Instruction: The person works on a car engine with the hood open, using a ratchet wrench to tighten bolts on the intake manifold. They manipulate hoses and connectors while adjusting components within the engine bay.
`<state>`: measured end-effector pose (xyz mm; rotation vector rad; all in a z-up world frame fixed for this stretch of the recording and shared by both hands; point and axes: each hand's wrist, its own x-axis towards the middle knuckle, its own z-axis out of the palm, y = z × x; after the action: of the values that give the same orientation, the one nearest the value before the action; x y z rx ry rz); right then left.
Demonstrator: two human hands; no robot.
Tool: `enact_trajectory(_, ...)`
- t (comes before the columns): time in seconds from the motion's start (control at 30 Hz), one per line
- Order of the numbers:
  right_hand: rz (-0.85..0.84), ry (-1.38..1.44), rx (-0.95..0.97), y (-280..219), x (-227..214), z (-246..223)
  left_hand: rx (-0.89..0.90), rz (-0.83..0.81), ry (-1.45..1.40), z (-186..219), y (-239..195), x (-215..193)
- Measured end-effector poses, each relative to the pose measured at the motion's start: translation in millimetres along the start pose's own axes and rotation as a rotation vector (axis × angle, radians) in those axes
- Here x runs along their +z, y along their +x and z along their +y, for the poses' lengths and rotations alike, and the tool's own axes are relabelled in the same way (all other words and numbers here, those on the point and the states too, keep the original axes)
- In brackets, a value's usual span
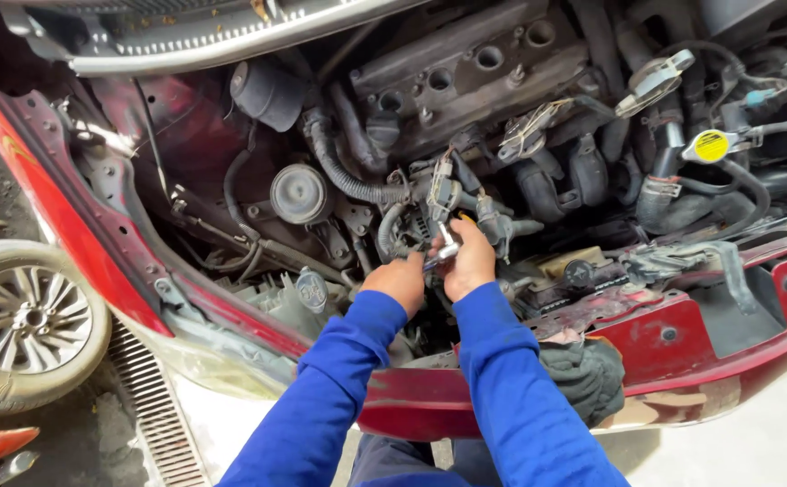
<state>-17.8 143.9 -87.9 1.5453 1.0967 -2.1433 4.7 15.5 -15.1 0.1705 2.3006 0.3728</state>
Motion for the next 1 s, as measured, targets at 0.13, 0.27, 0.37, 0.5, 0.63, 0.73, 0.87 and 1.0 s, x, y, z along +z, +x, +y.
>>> enact_trajectory(0.13,-0.062,-0.018,0.084,9.9,-7.0,0.8,0.053,0.134,0.170,8.6,0.4,-21.0)
enact_trajectory(0.27,-0.041,0.196,0.087,66.3,-21.2,24.8,0.373,0.754,0.410,24.6,2.2,-37.9)
enact_trajectory(0.37,-0.020,0.212,0.084,55.1,-18.3,22.0,0.337,0.784,0.371,15.5,-3.8,-26.6)
enact_trajectory(0.5,0.015,0.073,-0.027,47.6,-17.0,21.7,0.033,0.190,0.098,-11.7,11.5,18.1)
enact_trajectory(0.63,0.056,-0.104,-0.144,50.4,-16.1,25.8,-0.008,0.084,0.069,24.5,-20.0,-42.6)
enact_trajectory(0.73,0.076,-0.103,-0.168,55.5,-11.2,26.8,0.417,0.888,0.369,32.1,-4.0,-40.3)
enact_trajectory(0.87,0.097,-0.082,-0.251,27.2,-1.2,14.7,0.344,0.953,0.377,25.2,0.0,-11.0)
enact_trajectory(1.0,0.001,0.087,-0.011,-10.6,0.6,-5.9,0.086,0.450,0.192,0.6,-6.1,11.5)
